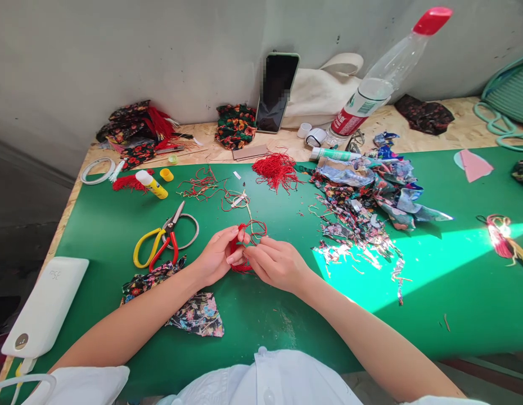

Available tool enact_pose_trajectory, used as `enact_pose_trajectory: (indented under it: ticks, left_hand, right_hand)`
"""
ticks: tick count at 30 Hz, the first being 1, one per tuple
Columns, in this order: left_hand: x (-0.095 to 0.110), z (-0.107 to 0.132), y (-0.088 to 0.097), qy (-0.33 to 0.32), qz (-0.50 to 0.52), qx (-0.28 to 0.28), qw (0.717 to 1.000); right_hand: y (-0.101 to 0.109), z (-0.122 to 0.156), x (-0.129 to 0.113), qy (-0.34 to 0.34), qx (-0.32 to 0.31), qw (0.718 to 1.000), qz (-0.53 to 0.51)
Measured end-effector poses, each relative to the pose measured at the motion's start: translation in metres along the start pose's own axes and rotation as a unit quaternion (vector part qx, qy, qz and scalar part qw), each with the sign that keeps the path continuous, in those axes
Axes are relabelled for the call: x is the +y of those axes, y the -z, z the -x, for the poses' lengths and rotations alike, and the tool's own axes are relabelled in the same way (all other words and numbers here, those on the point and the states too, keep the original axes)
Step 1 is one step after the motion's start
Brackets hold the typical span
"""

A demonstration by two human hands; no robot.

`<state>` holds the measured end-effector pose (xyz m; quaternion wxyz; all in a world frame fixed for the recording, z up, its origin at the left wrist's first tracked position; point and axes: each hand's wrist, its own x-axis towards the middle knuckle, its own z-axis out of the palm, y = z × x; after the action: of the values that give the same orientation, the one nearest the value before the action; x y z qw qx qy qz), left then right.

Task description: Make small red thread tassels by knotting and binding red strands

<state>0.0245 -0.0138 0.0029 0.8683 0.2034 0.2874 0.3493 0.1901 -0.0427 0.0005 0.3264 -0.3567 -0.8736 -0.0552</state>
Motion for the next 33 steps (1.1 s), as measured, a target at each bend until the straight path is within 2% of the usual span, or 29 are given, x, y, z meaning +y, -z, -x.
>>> enact_pose_trajectory:
  ticks: [14,26,30,33]
  left_hand:
    - [0.0002,-0.0005,0.0009,0.000,0.001,-0.010,1.000]
    - [0.0016,-0.0003,-0.0023,-0.006,0.006,-0.004,1.000]
    - [0.0012,-0.0002,-0.0029,-0.008,-0.001,-0.002,1.000]
    - [0.0007,-0.0001,-0.0033,-0.009,-0.016,0.003,1.000]
  right_hand:
    - [0.0021,-0.0025,-0.0010,0.054,-0.051,0.997,-0.001]
    - [-0.0023,0.0036,-0.0020,0.071,-0.108,0.991,-0.023]
    - [-0.0021,0.0011,-0.0023,0.078,-0.105,0.991,-0.037]
    - [-0.0006,-0.0018,-0.0027,0.094,-0.080,0.991,-0.049]
